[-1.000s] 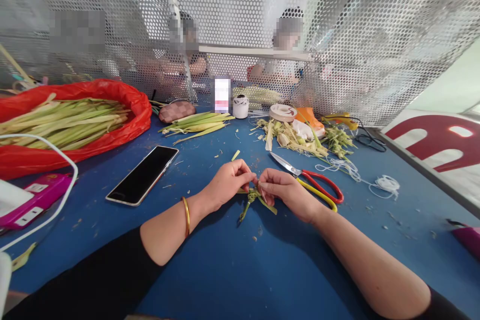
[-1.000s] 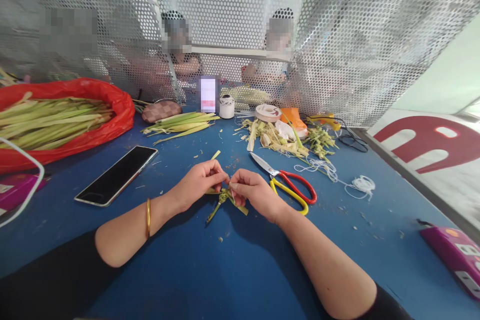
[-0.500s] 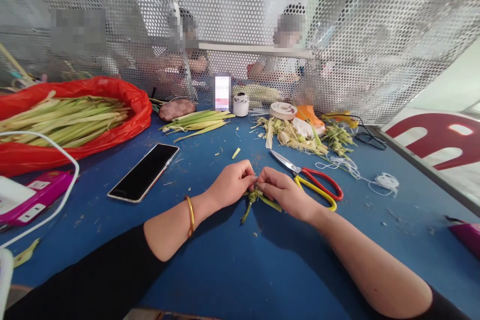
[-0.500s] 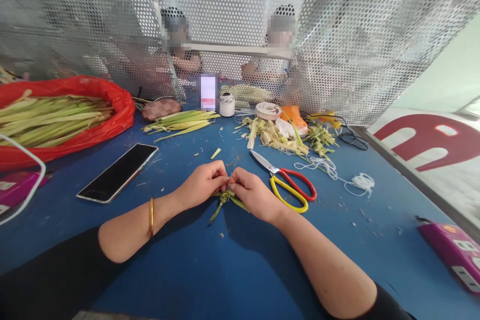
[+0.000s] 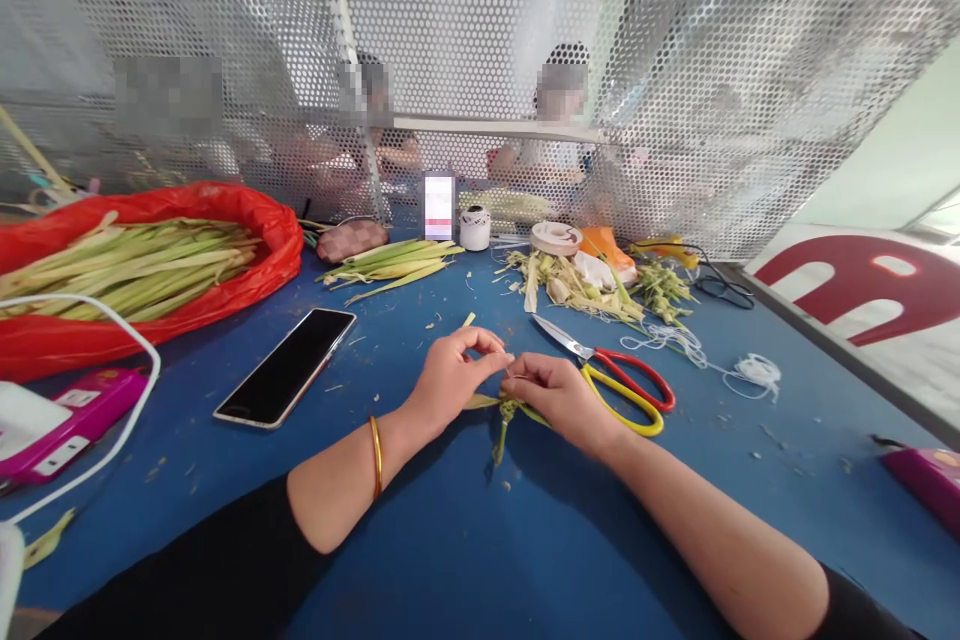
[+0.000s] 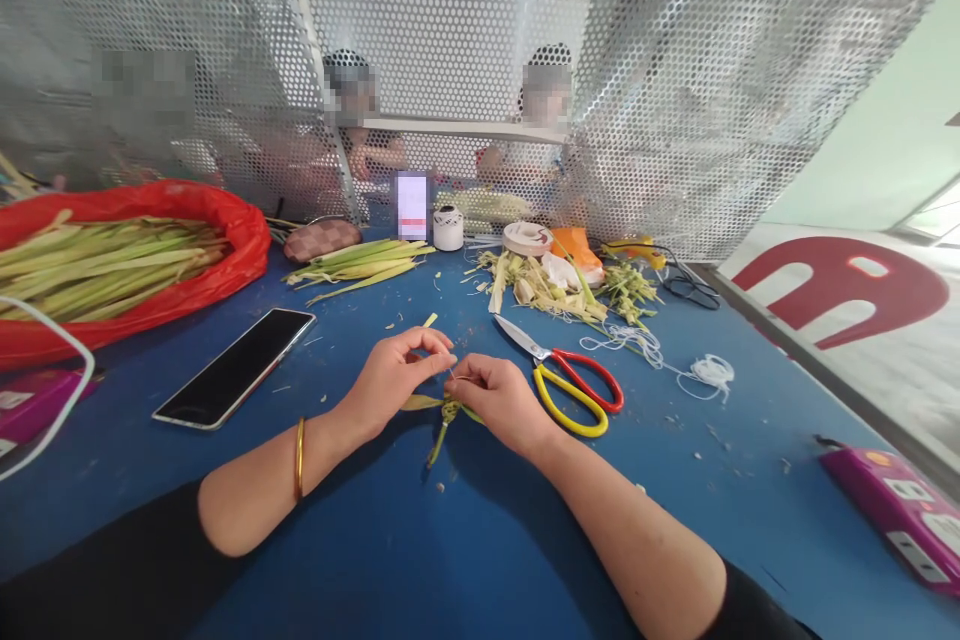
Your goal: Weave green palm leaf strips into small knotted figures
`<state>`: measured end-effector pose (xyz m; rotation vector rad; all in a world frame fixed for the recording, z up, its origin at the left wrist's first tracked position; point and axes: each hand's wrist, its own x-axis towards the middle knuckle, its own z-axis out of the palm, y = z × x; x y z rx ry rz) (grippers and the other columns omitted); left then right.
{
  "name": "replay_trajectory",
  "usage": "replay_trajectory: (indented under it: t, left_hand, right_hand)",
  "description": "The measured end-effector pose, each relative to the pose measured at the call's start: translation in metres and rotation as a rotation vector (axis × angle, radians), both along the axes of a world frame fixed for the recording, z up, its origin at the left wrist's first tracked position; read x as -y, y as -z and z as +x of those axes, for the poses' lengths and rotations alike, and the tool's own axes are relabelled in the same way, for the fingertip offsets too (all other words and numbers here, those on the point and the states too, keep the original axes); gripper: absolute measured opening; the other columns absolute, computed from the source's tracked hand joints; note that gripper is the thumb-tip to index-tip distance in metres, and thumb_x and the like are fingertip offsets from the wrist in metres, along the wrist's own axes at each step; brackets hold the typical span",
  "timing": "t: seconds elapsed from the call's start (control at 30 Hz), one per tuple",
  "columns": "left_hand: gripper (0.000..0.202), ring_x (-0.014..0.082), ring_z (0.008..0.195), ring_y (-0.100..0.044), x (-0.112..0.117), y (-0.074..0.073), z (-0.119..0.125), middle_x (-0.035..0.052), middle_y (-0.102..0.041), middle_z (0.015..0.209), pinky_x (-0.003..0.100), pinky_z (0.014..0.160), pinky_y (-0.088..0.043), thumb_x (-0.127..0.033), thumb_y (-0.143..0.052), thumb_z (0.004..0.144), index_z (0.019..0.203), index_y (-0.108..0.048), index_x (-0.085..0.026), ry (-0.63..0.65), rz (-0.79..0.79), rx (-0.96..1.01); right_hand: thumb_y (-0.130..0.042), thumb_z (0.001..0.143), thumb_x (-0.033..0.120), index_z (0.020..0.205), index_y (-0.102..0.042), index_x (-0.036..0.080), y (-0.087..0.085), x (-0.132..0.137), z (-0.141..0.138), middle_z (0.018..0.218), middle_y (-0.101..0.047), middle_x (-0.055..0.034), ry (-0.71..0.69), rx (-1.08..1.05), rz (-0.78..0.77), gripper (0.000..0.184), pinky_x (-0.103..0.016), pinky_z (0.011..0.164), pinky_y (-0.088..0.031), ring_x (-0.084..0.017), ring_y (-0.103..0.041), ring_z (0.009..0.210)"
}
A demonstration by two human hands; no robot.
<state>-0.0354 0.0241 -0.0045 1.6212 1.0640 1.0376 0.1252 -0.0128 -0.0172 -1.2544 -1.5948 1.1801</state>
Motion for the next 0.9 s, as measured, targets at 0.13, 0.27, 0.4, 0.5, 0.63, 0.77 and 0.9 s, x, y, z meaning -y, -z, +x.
replay_trajectory:
  t: [0.13,0.27,0.4,0.5,0.63,0.77,0.9]
  left_hand:
    - [0.049,0.0211,0.099,-0.059,0.011,-0.008,0.004,0.0095,-0.064,0.110,0.031,0.082,-0.045,-0.041,-0.075,0.068,0.109,-0.064,-0.017,-0.229,-0.183,0.186]
    - [0.059,0.0203,0.087,-0.063,0.026,-0.009,0.007,0.0086,-0.068,0.092,0.031,0.075,-0.048,-0.044,-0.078,0.065,0.112,-0.062,-0.013,-0.136,-0.492,0.244]
    - [0.034,0.0153,0.077,-0.064,0.031,-0.007,0.008,0.0075,-0.069,0.085,0.027,0.074,-0.049,-0.035,-0.076,0.069,0.092,-0.070,-0.012,0.063,-0.576,0.272]
    - [0.024,0.0111,0.065,-0.060,0.030,-0.006,0.007,0.0036,-0.066,0.077,0.024,0.065,-0.047,-0.031,-0.075,0.071,0.087,-0.070,-0.013,0.088,-0.578,0.294]
    - [0.015,0.0085,0.059,-0.056,0.029,-0.007,0.005,0.0019,-0.063,0.072,0.020,0.057,-0.043,-0.024,-0.073,0.070,0.081,-0.070,-0.013,0.105,-0.630,0.337]
    - [0.018,0.0076,0.059,-0.055,0.029,-0.010,0.004,0.0017,-0.063,0.074,0.020,0.056,-0.042,-0.025,-0.074,0.069,0.083,-0.071,-0.013,0.075,-0.649,0.406]
    - [0.025,0.0073,0.062,-0.053,0.029,-0.013,0.003,0.0013,-0.061,0.074,0.019,0.057,-0.041,-0.035,-0.076,0.070,0.084,-0.071,-0.014,0.045,-0.640,0.483]
  right_hand:
    - [-0.058,0.082,0.045,0.067,-0.051,0.020,-0.006,0.001,0.000,0.049,-0.038,0.0084,0.169,-0.086,-0.013,0.030,-0.023,0.045,-0.023,-0.008,-0.030,0.046]
    - [-0.058,0.083,0.045,0.066,-0.050,0.020,-0.013,0.003,0.001,0.048,-0.043,0.0071,0.261,-0.121,0.076,0.031,-0.023,0.047,-0.028,-0.009,-0.035,0.046]
    - [-0.060,0.083,0.044,0.067,-0.053,0.019,-0.018,0.005,0.000,0.050,-0.046,0.0056,0.222,-0.217,0.084,0.030,-0.023,0.050,-0.032,-0.009,-0.039,0.049]
    - [-0.063,0.081,0.043,0.064,-0.053,0.019,-0.023,0.005,0.001,0.052,-0.048,0.0048,0.240,-0.402,0.045,0.031,-0.024,0.054,-0.035,-0.009,-0.042,0.051]
    - [-0.073,0.070,0.042,0.073,-0.059,0.018,-0.026,0.001,0.008,0.064,-0.055,0.0025,0.341,-0.660,-0.050,0.028,-0.025,0.058,-0.040,-0.010,-0.050,0.056]
    - [-0.079,0.059,0.040,0.091,-0.063,0.019,-0.024,-0.005,0.018,0.085,-0.062,-0.0006,0.660,-0.554,-0.028,0.042,-0.026,0.061,-0.041,-0.014,-0.058,0.066]
    - [-0.074,0.064,0.045,0.074,-0.064,0.017,-0.024,-0.004,0.015,0.066,-0.058,0.0004,0.401,-0.309,-0.043,0.031,-0.027,0.060,-0.039,-0.014,-0.052,0.062]
